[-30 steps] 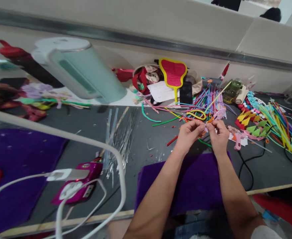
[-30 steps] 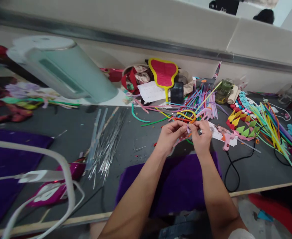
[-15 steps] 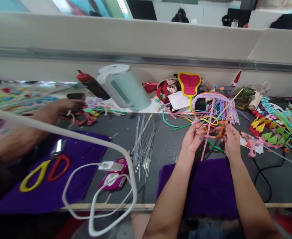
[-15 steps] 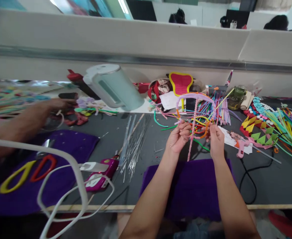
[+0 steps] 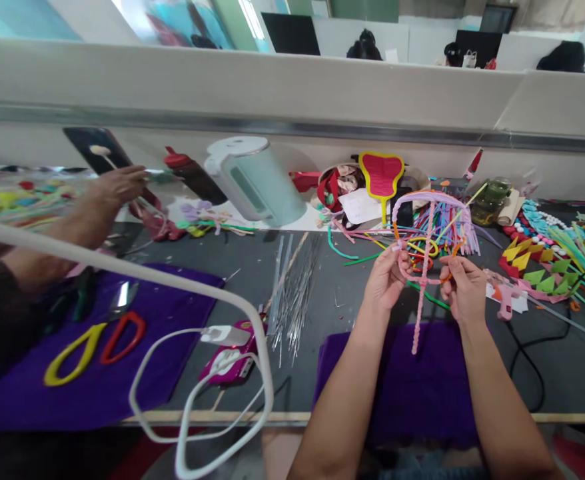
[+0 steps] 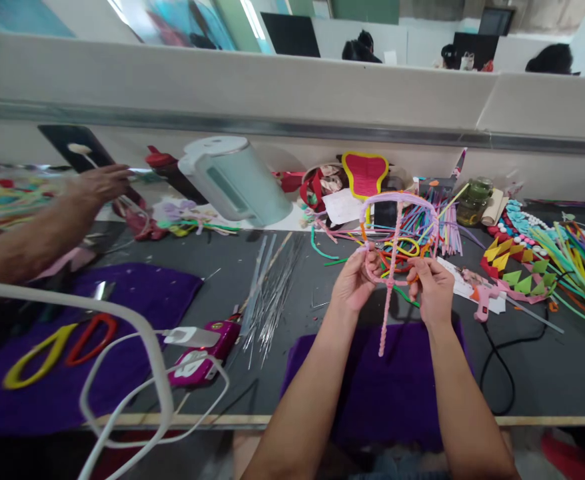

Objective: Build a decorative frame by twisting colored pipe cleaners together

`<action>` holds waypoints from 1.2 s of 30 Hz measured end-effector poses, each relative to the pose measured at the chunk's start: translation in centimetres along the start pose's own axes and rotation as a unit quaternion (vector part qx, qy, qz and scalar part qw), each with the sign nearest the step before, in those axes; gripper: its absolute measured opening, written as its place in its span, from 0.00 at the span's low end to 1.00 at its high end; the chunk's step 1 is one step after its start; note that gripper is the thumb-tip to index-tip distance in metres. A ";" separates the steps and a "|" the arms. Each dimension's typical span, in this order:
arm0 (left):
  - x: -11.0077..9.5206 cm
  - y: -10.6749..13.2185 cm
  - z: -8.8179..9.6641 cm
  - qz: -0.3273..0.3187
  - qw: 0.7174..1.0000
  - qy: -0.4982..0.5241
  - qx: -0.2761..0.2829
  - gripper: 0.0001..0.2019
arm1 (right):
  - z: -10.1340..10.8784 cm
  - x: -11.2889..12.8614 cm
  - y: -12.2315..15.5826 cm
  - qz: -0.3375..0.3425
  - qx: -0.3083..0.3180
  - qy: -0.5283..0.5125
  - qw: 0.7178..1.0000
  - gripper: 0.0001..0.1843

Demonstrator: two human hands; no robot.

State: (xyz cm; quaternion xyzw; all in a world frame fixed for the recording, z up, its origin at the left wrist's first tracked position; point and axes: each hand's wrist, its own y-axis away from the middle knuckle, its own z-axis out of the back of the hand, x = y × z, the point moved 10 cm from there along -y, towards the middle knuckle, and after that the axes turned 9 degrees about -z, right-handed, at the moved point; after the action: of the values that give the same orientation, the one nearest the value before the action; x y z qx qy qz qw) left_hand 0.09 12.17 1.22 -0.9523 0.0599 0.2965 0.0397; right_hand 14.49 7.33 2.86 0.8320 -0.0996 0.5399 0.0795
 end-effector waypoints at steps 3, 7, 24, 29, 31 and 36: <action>0.2 -0.3 0.9 -0.001 0.999 -0.043 -0.022 0.15 | 0.6 -0.5 -0.6 -0.012 -0.012 0.019 1.000 0.14; 0.7 -0.9 2.1 -0.002 0.992 -0.120 -0.030 0.18 | 1.9 -0.7 -1.4 -0.004 -0.044 0.032 0.998 0.15; 1.1 -1.0 5.7 -0.006 0.983 -0.185 -0.021 0.16 | 1.8 -1.6 -2.3 -0.019 -0.020 0.097 0.995 0.19; 0.7 -0.7 5.4 -0.017 0.972 -0.233 -0.021 0.16 | 1.9 -1.5 -2.4 -0.003 -0.030 0.129 0.991 0.22; 0.4 -0.5 5.4 -0.028 0.967 -0.250 -0.028 0.16 | 2.0 -1.6 -2.5 0.003 -0.033 0.139 0.990 0.22; -0.6 -0.3 5.4 -0.066 0.954 -0.289 -0.046 0.17 | 2.1 -0.8 -2.3 0.055 -0.043 0.181 0.981 0.18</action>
State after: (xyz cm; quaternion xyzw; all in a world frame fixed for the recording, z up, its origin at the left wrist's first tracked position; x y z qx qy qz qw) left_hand -3.40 13.10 -2.80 -0.8287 -0.0304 0.5580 0.0312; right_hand 16.57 9.11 1.21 0.7096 -0.1526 0.6803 0.1023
